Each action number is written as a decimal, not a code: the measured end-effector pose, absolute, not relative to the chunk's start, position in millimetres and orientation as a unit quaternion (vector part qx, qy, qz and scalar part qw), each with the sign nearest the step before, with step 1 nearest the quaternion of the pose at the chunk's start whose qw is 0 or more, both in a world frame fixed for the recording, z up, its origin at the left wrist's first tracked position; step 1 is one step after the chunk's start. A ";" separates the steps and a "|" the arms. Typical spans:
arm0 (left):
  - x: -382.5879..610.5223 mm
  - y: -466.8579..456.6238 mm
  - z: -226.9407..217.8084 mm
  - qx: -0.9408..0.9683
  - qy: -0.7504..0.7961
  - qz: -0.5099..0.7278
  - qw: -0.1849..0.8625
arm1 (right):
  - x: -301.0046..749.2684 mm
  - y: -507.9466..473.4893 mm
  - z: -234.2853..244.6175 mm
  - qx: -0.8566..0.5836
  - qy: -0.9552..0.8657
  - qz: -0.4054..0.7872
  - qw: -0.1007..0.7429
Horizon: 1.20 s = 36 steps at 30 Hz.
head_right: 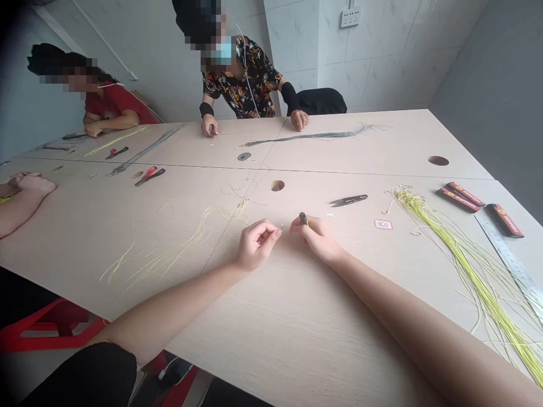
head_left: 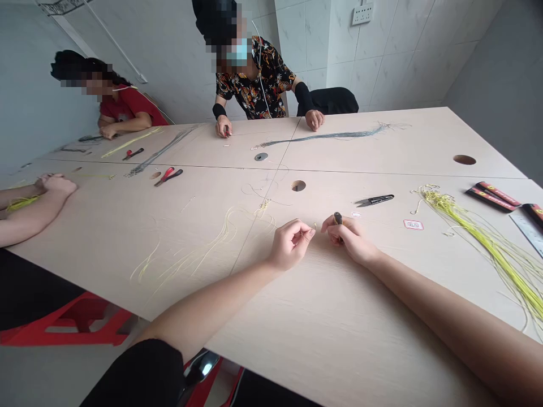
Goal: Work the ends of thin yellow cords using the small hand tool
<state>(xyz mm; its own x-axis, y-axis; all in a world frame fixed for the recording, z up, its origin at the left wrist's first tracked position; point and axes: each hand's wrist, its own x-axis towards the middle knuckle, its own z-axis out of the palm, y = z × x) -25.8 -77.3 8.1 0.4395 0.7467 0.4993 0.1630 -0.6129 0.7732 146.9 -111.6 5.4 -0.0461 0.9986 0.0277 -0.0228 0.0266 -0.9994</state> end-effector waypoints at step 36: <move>-24.4 -86.0 11.3 0.783 0.239 0.484 0.310 | 126.7 -122.0 16.6 -0.459 -0.545 0.542 0.446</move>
